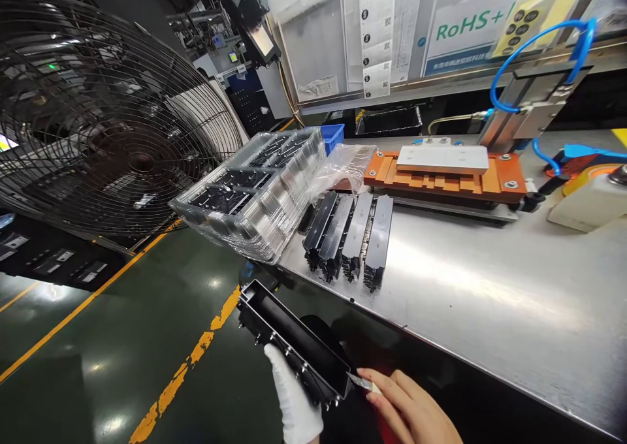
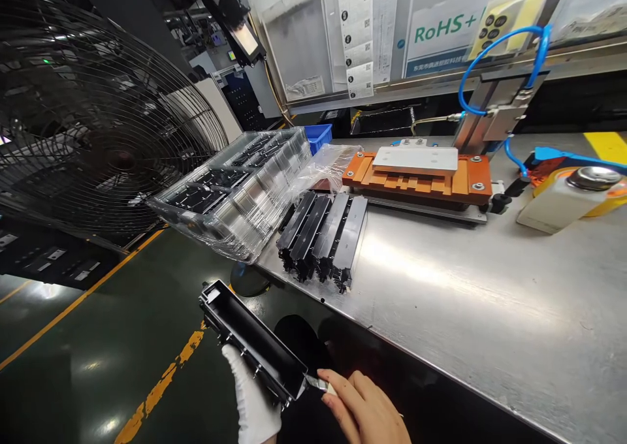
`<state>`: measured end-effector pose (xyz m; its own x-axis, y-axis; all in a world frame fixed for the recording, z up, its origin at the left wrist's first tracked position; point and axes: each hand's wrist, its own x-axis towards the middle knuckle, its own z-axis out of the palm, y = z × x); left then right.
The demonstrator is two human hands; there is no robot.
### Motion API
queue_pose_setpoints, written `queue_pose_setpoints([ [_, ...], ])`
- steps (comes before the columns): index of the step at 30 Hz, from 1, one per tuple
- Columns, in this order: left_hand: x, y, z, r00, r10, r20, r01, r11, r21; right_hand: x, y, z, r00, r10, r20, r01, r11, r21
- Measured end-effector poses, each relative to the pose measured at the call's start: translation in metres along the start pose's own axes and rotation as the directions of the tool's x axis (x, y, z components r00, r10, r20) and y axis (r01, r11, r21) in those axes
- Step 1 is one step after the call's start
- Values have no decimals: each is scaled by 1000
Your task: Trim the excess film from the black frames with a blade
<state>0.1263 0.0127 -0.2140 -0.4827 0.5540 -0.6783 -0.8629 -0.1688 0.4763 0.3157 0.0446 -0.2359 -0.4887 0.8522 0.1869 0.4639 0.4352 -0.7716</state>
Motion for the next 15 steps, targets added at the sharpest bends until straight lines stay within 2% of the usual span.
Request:
queue_pose_setpoints([
  [4,0,8,2,988,52,147,-44,997,-59,2,26,2,969,244,-31,-243,970,23],
  [6,-2,10,1,974,-2,228,11,999,-39,1,33,2,950,312,31,-313,944,106],
  [7,-3,11,-1,961,-64,268,66,998,2,2,33,1,945,320,74,-328,932,156],
  [9,-4,11,-9,924,-225,308,193,972,130,5,28,-4,944,305,126,-327,915,235],
  [11,-8,10,-19,885,-353,303,285,926,246,12,21,-12,958,259,126,-283,922,262],
  [15,-20,4,-38,832,-480,280,382,860,338,31,11,-32,987,141,77,-149,983,109],
])
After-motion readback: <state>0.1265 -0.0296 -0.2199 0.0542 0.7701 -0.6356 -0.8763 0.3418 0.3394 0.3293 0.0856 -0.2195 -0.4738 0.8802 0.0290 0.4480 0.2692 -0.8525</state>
